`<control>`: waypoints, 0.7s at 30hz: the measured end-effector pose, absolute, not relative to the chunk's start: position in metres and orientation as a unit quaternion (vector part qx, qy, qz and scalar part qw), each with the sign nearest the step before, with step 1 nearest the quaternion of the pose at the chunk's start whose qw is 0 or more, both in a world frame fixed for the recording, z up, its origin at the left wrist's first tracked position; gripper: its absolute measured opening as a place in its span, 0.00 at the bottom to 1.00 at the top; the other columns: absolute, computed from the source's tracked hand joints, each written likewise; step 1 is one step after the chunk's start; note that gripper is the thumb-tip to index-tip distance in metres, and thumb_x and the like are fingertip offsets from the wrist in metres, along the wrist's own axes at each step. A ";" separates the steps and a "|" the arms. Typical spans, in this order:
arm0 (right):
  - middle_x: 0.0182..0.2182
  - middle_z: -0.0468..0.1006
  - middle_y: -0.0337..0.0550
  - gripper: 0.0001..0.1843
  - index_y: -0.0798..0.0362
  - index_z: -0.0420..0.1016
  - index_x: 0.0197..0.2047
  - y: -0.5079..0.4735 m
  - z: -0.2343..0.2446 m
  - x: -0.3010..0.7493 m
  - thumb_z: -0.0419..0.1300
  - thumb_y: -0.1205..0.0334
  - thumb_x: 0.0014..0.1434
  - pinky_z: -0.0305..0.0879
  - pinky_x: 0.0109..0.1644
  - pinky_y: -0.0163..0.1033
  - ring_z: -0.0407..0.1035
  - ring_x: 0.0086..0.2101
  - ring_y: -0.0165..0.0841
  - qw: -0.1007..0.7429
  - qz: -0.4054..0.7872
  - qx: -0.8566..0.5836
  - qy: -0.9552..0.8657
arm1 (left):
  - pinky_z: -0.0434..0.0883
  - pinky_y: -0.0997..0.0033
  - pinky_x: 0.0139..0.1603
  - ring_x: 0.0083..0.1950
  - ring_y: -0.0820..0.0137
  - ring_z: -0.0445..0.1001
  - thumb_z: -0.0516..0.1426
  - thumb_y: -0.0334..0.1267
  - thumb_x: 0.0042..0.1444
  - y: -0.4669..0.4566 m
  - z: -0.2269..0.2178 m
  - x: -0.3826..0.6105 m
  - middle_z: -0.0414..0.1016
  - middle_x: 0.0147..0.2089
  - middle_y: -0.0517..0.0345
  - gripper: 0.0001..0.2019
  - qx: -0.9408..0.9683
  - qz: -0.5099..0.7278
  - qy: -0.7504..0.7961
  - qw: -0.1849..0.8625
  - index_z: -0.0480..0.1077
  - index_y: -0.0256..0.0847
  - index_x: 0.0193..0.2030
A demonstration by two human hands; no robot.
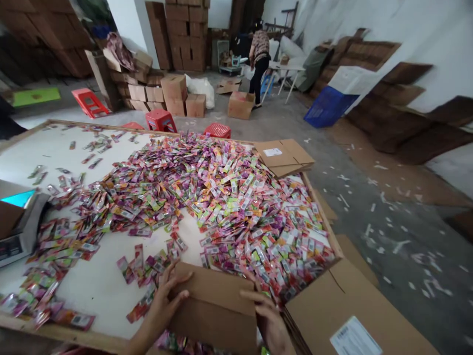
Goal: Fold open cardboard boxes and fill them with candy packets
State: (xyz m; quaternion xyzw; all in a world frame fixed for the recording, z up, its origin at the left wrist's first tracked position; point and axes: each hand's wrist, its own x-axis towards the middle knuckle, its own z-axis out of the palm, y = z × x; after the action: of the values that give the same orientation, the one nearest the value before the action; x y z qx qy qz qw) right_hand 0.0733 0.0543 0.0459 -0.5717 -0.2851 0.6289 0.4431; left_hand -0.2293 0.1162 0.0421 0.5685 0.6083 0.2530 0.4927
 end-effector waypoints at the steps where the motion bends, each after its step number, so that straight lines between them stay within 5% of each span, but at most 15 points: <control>1: 0.54 0.76 0.47 0.24 0.43 0.81 0.49 0.052 0.046 0.070 0.58 0.41 0.55 0.63 0.62 0.50 0.66 0.58 0.45 0.438 0.628 -0.574 -0.289 | 0.53 0.38 0.70 0.73 0.46 0.52 0.61 0.52 0.54 0.121 0.041 -0.229 0.58 0.69 0.44 0.19 0.575 0.232 0.602 0.503 0.77 0.46 0.49; 3: 0.63 0.67 0.46 0.36 0.43 0.66 0.65 0.050 0.044 0.060 0.60 0.41 0.56 0.58 0.66 0.51 0.59 0.64 0.44 0.419 0.583 -0.620 -0.317 | 0.56 0.40 0.69 0.71 0.47 0.55 0.62 0.47 0.53 0.130 0.039 -0.224 0.61 0.66 0.44 0.15 0.591 0.206 0.603 0.495 0.76 0.44 0.46; 5: 0.65 0.63 0.50 0.40 0.47 0.56 0.69 0.051 0.040 0.047 0.62 0.46 0.56 0.54 0.68 0.53 0.57 0.64 0.44 0.400 0.492 -0.690 -0.349 | 0.59 0.41 0.68 0.68 0.50 0.60 0.59 0.40 0.55 0.134 0.039 -0.218 0.65 0.63 0.45 0.11 0.640 0.172 0.613 0.430 0.74 0.44 0.45; 9: 0.59 0.68 0.57 0.33 0.55 0.59 0.64 0.058 0.029 0.025 0.56 0.57 0.57 0.57 0.66 0.55 0.63 0.60 0.47 0.360 0.389 -0.753 -0.389 | 0.51 0.33 0.69 0.70 0.44 0.56 0.53 0.38 0.62 0.131 0.044 -0.211 0.64 0.66 0.38 0.13 0.762 0.095 0.613 0.184 0.75 0.41 0.49; 12: 0.57 0.70 0.57 0.30 0.55 0.63 0.61 0.060 0.022 0.023 0.55 0.60 0.55 0.57 0.66 0.55 0.64 0.59 0.47 0.353 0.360 -0.773 -0.384 | 0.40 0.29 0.69 0.75 0.38 0.44 0.59 0.54 0.56 0.137 0.053 -0.208 0.46 0.76 0.39 0.27 0.893 0.040 0.405 0.192 0.70 0.48 0.61; 14: 0.57 0.70 0.54 0.30 0.53 0.63 0.61 0.060 0.015 0.036 0.57 0.56 0.56 0.58 0.65 0.53 0.64 0.59 0.46 0.372 0.389 -0.754 -0.376 | 0.39 0.22 0.66 0.74 0.30 0.40 0.67 0.61 0.39 0.150 0.062 -0.202 0.34 0.78 0.40 0.48 0.928 -0.029 0.261 0.265 0.59 0.58 0.68; 16: 0.58 0.71 0.53 0.31 0.50 0.65 0.62 0.063 0.002 0.061 0.56 0.46 0.58 0.61 0.64 0.53 0.65 0.60 0.46 0.393 0.444 -0.724 -0.352 | 0.37 0.16 0.62 0.73 0.24 0.39 0.72 0.55 0.25 0.167 0.074 -0.199 0.32 0.78 0.41 0.60 0.922 -0.092 0.221 0.305 0.53 0.67 0.70; 18: 0.60 0.69 0.57 0.39 0.51 0.66 0.62 0.076 -0.017 0.089 0.52 0.35 0.56 0.61 0.63 0.57 0.62 0.62 0.50 0.403 0.416 -0.764 -0.284 | 0.38 0.18 0.63 0.73 0.25 0.41 0.73 0.49 0.24 0.178 0.083 -0.213 0.38 0.78 0.45 0.59 0.904 -0.106 0.261 0.321 0.54 0.70 0.69; 21: 0.65 0.59 0.73 0.56 0.58 0.63 0.65 0.120 -0.055 0.102 0.52 0.23 0.46 0.52 0.61 0.72 0.53 0.65 0.62 0.314 0.267 -0.905 -0.107 | 0.48 0.29 0.68 0.72 0.33 0.48 0.68 0.57 0.35 0.178 0.081 -0.277 0.49 0.76 0.49 0.48 0.824 0.024 0.457 0.333 0.60 0.64 0.67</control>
State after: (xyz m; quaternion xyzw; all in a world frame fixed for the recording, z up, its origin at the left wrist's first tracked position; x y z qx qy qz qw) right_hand 0.1021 0.1199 -0.0551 -0.9049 -0.1065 0.2667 0.3141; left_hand -0.2770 0.1783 0.0814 0.8245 0.4569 0.0239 0.3330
